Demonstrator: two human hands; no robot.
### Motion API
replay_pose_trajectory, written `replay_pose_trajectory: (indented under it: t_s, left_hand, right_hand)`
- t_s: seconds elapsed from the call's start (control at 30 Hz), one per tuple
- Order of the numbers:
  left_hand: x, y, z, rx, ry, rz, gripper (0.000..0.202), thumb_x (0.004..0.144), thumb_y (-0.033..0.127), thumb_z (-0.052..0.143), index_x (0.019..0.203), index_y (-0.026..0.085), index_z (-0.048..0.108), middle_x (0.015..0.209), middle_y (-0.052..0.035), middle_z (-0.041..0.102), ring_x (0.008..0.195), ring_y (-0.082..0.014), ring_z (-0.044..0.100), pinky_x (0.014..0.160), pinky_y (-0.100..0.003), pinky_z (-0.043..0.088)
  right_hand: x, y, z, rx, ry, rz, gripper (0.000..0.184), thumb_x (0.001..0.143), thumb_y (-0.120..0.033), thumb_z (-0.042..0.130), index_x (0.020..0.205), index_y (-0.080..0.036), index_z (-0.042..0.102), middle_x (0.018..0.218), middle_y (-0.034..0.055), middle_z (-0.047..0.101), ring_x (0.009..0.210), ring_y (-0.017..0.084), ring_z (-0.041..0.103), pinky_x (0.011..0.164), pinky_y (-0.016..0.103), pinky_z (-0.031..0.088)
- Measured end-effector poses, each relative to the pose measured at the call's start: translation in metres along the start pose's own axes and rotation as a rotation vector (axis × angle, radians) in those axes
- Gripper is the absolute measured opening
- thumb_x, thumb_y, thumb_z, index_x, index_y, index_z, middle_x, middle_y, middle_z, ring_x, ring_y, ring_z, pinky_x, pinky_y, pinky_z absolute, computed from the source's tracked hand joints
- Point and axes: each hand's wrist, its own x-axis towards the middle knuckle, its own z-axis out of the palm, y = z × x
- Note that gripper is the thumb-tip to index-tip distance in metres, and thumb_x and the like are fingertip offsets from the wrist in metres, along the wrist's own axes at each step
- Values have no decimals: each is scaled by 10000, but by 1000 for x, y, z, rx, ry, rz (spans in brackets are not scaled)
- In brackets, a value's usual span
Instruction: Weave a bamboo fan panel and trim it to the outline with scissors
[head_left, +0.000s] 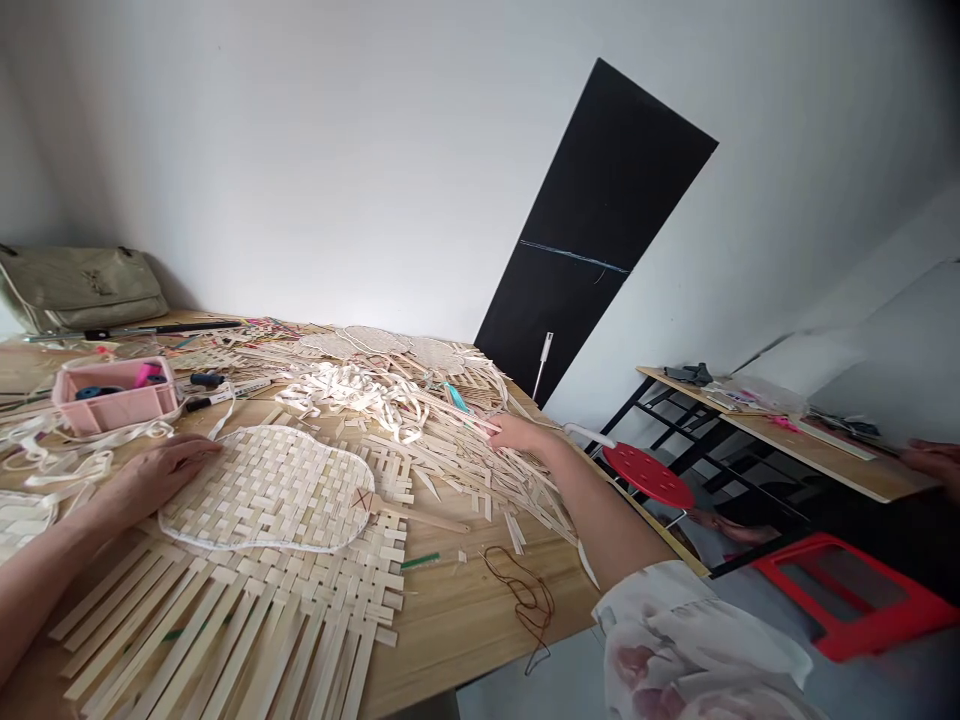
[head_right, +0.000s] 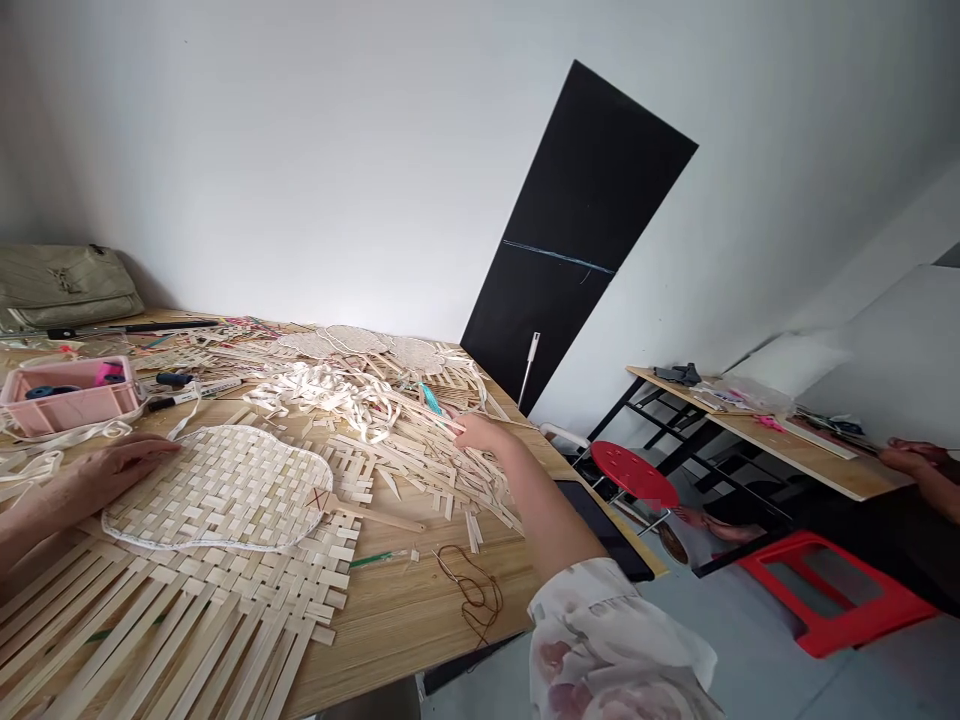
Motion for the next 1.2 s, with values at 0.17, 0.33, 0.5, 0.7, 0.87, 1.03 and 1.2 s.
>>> replay_pose_trajectory:
  t_s: [0.17, 0.33, 0.5, 0.7, 0.87, 1.03, 1.2]
  left_hand:
    - [0, 10, -6, -24, -5, -8, 730, 694, 690, 268, 984, 167, 687, 1108, -116, 641, 1020, -245, 591, 973, -332, 405]
    - [2, -1, 1, -14, 0, 10, 758, 700, 698, 256, 1017, 159, 683, 1116, -113, 634, 1009, -249, 595, 970, -334, 407]
    - [4, -14, 8, -4, 5, 27, 757, 706, 688, 245, 1030, 162, 683, 1114, -104, 638, 1013, -247, 594, 963, -319, 414]
    - [4, -16, 9, 16, 18, 25, 744, 708, 688, 241, 1042, 188, 680, 1123, -83, 639, 1022, -259, 591, 955, -340, 421]
    - [3, -17, 9, 12, 27, 37, 623, 745, 606, 298, 1030, 199, 675, 1118, -66, 642, 1028, -235, 588, 969, -317, 400]
    - [3, -17, 10, -5, 36, 40, 547, 748, 539, 335, 1012, 207, 680, 1095, -56, 651, 1002, -219, 595, 952, -294, 406]
    - [0, -12, 11, -28, 104, 23, 503, 752, 538, 317, 954, 272, 693, 1058, -6, 667, 961, -209, 613, 941, -297, 420]
  right_hand:
    - [-23, 1, -28, 2, -107, 18, 219, 891, -335, 526, 976, -144, 591, 937, 31, 610, 765, 140, 594, 677, 307, 515]
    - [-45, 7, -35, 124, -101, -16, 240, 856, -339, 548, 710, -150, 522, 622, -46, 499, 542, 91, 484, 527, 232, 417]
    - [-73, 13, -42, 309, -135, -20, 293, 729, -417, 572, 612, -195, 421, 540, -41, 455, 526, 110, 432, 531, 251, 371]
    - [-99, 22, -49, 410, -120, 43, 324, 633, -476, 614, 659, -202, 443, 571, -43, 425, 500, 95, 340, 474, 240, 279]
    - [-115, 39, -51, 405, -121, 100, 371, 594, -513, 654, 593, -205, 446, 498, -70, 312, 454, 81, 232, 434, 238, 212]
    - [-128, 63, -52, 377, 4, 132, 338, 636, -532, 596, 650, -206, 507, 556, -24, 463, 527, 128, 416, 514, 258, 352]
    - [-110, 85, -46, 267, 150, 158, 292, 737, -497, 501, 735, -207, 534, 650, 6, 562, 632, 175, 526, 551, 268, 407]
